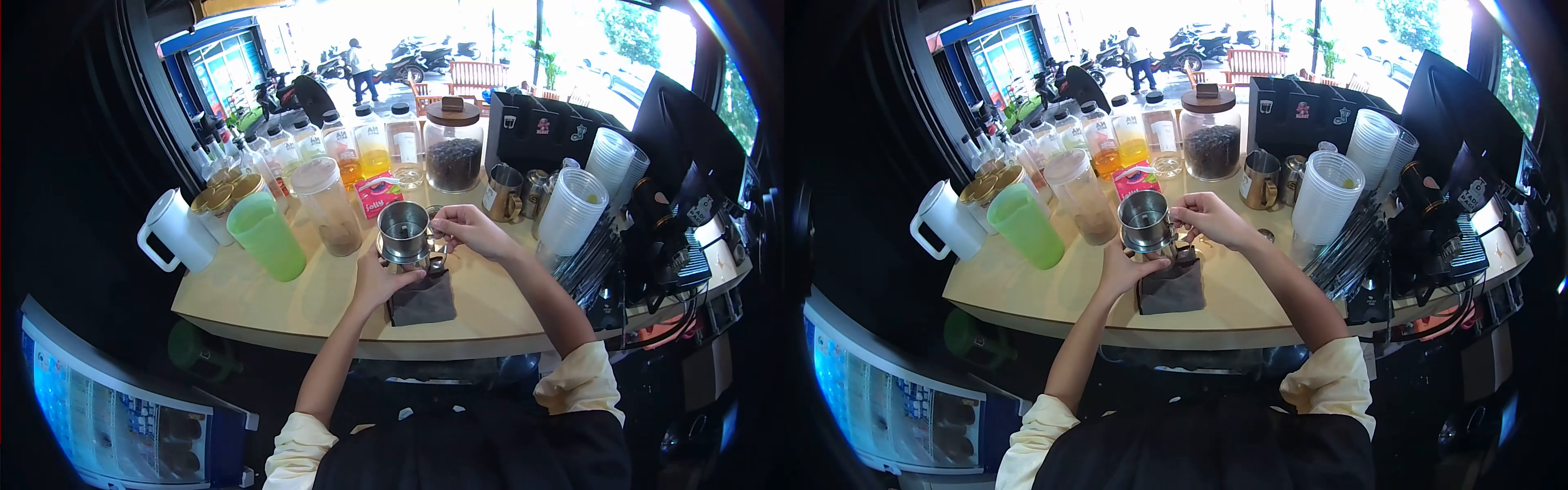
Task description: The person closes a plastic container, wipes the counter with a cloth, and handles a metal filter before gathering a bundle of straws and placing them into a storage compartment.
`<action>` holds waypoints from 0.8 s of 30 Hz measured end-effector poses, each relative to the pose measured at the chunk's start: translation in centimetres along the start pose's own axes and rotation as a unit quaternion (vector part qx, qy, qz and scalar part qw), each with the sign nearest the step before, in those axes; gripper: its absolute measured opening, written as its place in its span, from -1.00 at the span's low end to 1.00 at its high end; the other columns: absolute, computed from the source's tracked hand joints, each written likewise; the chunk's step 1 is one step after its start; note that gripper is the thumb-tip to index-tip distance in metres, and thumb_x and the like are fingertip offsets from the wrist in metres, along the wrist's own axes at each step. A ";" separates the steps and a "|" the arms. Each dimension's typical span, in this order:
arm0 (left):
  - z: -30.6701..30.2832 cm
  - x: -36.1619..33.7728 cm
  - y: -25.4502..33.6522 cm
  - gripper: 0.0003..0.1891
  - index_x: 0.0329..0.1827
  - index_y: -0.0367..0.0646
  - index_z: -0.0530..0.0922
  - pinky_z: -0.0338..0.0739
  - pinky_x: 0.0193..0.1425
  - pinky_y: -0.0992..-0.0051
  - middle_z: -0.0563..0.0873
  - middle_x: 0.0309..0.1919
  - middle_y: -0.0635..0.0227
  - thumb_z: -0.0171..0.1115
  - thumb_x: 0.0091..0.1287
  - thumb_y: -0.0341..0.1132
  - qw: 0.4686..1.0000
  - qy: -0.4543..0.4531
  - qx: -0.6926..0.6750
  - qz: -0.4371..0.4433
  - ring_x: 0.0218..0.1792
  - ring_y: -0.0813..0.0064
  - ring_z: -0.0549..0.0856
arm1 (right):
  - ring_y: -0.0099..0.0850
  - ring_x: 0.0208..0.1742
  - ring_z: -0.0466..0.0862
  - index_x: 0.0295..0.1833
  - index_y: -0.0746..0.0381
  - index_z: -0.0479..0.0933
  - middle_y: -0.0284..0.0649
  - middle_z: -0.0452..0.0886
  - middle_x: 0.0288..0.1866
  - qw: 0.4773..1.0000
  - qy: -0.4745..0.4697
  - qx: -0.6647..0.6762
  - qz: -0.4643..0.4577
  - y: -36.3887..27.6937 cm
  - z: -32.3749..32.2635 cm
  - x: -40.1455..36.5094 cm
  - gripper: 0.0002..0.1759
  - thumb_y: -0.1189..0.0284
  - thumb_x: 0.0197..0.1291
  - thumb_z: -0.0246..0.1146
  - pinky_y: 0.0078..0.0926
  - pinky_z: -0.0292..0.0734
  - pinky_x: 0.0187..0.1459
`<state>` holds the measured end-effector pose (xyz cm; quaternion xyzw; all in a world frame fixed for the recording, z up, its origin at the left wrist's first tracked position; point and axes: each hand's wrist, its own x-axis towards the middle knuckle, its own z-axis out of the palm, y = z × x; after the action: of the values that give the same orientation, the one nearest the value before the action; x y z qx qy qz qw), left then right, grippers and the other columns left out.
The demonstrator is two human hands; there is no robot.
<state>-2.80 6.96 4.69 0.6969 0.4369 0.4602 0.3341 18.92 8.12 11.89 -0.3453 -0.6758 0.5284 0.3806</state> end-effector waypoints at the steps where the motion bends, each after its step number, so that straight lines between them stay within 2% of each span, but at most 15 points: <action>1: -0.1 -0.1 0.1 -0.23 0.05 -0.35 0.47 0.57 0.10 0.31 0.69 -0.12 0.13 0.63 -0.26 -0.22 1.000 0.001 0.000 -0.001 -0.05 0.32 0.69 | -0.73 -0.47 0.51 -0.21 0.28 0.53 -0.39 0.58 -0.35 1.000 -0.004 0.004 0.008 0.0 0.1 0.0 -0.74 0.27 0.32 0.18 -0.75 0.51 -0.39; 4: -0.4 -0.7 0.5 -0.23 0.05 -0.36 0.47 0.56 0.12 0.28 0.68 -0.13 0.11 0.63 -0.26 -0.22 1.000 0.024 0.005 0.006 -0.05 0.30 0.69 | -0.74 -0.45 0.51 -0.21 0.28 0.53 -0.41 0.57 -0.36 1.000 -0.016 -0.008 0.013 -0.2 0.4 0.1 -0.74 0.28 0.32 0.17 -0.75 0.51 -0.39; 6: -0.8 -1.2 0.7 -0.34 -0.03 -0.26 0.53 0.54 0.07 0.32 0.70 -0.18 0.27 0.63 -0.24 -0.24 1.000 0.029 0.008 0.001 -0.10 0.45 0.68 | -0.72 -0.45 0.50 -0.22 0.31 0.53 -0.39 0.56 -0.38 1.000 -0.011 -0.008 0.014 -0.4 0.9 0.2 -0.72 0.27 0.32 0.17 -0.72 0.54 -0.41; 11: -2.1 -2.4 -0.2 -0.34 -0.03 -0.25 0.53 0.55 0.03 0.38 0.71 -0.20 0.30 0.64 -0.24 -0.23 0.998 0.070 0.007 -0.001 -0.13 0.49 0.68 | -0.69 -0.44 0.49 -0.20 0.32 0.53 -0.38 0.55 -0.43 0.999 0.036 0.016 0.004 -0.2 0.9 1.6 -0.68 0.22 0.29 0.19 -0.69 0.54 -0.45; 13: -2.8 -3.1 -0.6 -0.34 -0.03 -0.25 0.53 0.55 0.02 0.40 0.71 -0.21 0.31 0.64 -0.24 -0.25 0.996 0.087 -0.007 0.003 -0.14 0.50 0.68 | -0.63 -0.38 0.54 -0.16 0.34 0.52 -0.33 0.58 -0.35 0.982 0.127 -0.142 0.008 2.5 -1.2 3.3 -0.66 0.23 0.24 0.23 -0.58 0.56 -0.38; 14: -3.3 -3.3 -1.4 -0.35 -0.04 -0.25 0.53 0.55 0.02 0.41 0.71 -0.23 0.33 0.64 -0.24 -0.27 0.995 0.095 -0.008 0.009 -0.16 0.52 0.68 | -0.43 -0.22 0.62 -0.07 0.37 0.51 -0.17 0.61 -0.15 0.966 0.158 -0.202 0.019 4.3 -2.3 4.4 -0.59 0.26 0.13 0.31 -0.46 0.56 -0.18; 15: -3.9 -3.6 -2.0 -0.37 -0.04 -0.25 0.53 0.55 0.02 0.42 0.72 -0.25 0.34 0.63 -0.23 -0.30 0.995 0.103 -0.008 0.014 -0.19 0.53 0.68 | -0.43 -0.22 0.62 -0.07 0.37 0.51 -0.17 0.61 -0.15 0.967 0.156 -0.202 0.019 5.7 -2.6 4.5 -0.59 0.26 0.13 0.31 -0.46 0.56 -0.18; 16: -4.6 -4.0 -2.3 -0.28 0.06 -0.29 0.48 0.54 0.08 0.40 0.70 -0.13 0.20 0.62 -0.23 -0.31 0.996 0.083 -0.015 -0.018 -0.07 0.41 0.68 | -0.34 -0.07 0.59 0.00 0.36 0.49 -0.10 0.56 -0.03 0.941 0.187 -0.282 0.010 7.1 -2.8 4.6 -0.53 0.26 0.08 0.34 -0.42 0.51 -0.05; 17: -5.1 -4.3 -2.6 -0.28 0.06 -0.29 0.48 0.54 0.08 0.40 0.70 -0.13 0.20 0.62 -0.23 -0.31 0.996 0.085 -0.015 -0.019 -0.07 0.41 0.68 | -0.24 0.08 0.56 0.08 0.35 0.47 -0.03 0.52 0.09 0.907 0.218 -0.359 0.001 8.3 -3.1 4.8 -0.46 0.27 0.03 0.37 -0.39 0.46 0.07; 18: -5.5 -4.8 -2.7 -0.28 0.06 -0.30 0.48 0.54 0.07 0.40 0.70 -0.14 0.20 0.62 -0.24 -0.31 0.995 0.095 -0.006 -0.021 -0.08 0.42 0.68 | -0.16 0.29 0.39 0.28 0.29 0.33 -0.01 0.42 0.23 0.921 0.205 -0.328 0.034 10.8 -4.0 5.8 -0.17 0.21 -0.13 0.45 -0.30 0.29 0.25; 19: -5.9 -5.1 -2.9 -0.28 0.05 -0.31 0.48 0.54 0.07 0.41 0.70 -0.14 0.20 0.62 -0.24 -0.32 0.994 0.105 0.003 -0.024 -0.08 0.42 0.68 | -0.16 0.29 0.39 0.28 0.29 0.33 -0.01 0.42 0.23 0.922 0.203 -0.329 0.033 11.9 -4.4 6.3 -0.17 0.21 -0.13 0.45 -0.30 0.29 0.25; 21: -6.5 -5.6 -3.5 -0.29 0.05 -0.33 0.49 0.54 0.06 0.42 0.70 -0.15 0.21 0.62 -0.24 -0.32 0.993 0.114 0.005 -0.026 -0.10 0.43 0.69 | -0.16 0.37 0.29 0.40 0.26 0.17 -0.03 0.37 0.30 0.882 0.185 -0.429 0.056 13.1 -4.7 7.0 0.08 0.14 -0.27 0.50 -0.16 0.15 0.34; 22: -6.7 -5.9 -3.7 -0.29 0.04 -0.33 0.49 0.54 0.06 0.42 0.70 -0.15 0.21 0.62 -0.24 -0.32 0.992 0.124 0.000 -0.031 -0.10 0.43 0.69 | -0.16 0.37 0.29 0.40 0.26 0.17 -0.03 0.37 0.30 0.883 0.183 -0.429 0.056 13.5 -4.9 7.4 0.08 0.14 -0.27 0.50 -0.16 0.15 0.34; 24: -7.1 -6.2 -3.8 -0.29 0.04 -0.32 0.49 0.55 0.06 0.43 0.70 -0.15 0.21 0.62 -0.24 -0.32 0.990 0.134 -0.003 -0.039 -0.11 0.42 0.69 | -0.17 0.35 0.33 0.45 0.22 0.09 -0.05 0.39 0.31 0.900 0.152 -0.398 0.093 13.9 -5.3 8.2 0.23 0.11 -0.40 0.54 -0.06 0.10 0.34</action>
<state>-11.74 3.28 1.69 0.6105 0.5028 0.5377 0.2923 20.62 20.52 0.33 -0.6052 -0.7287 0.1893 0.2585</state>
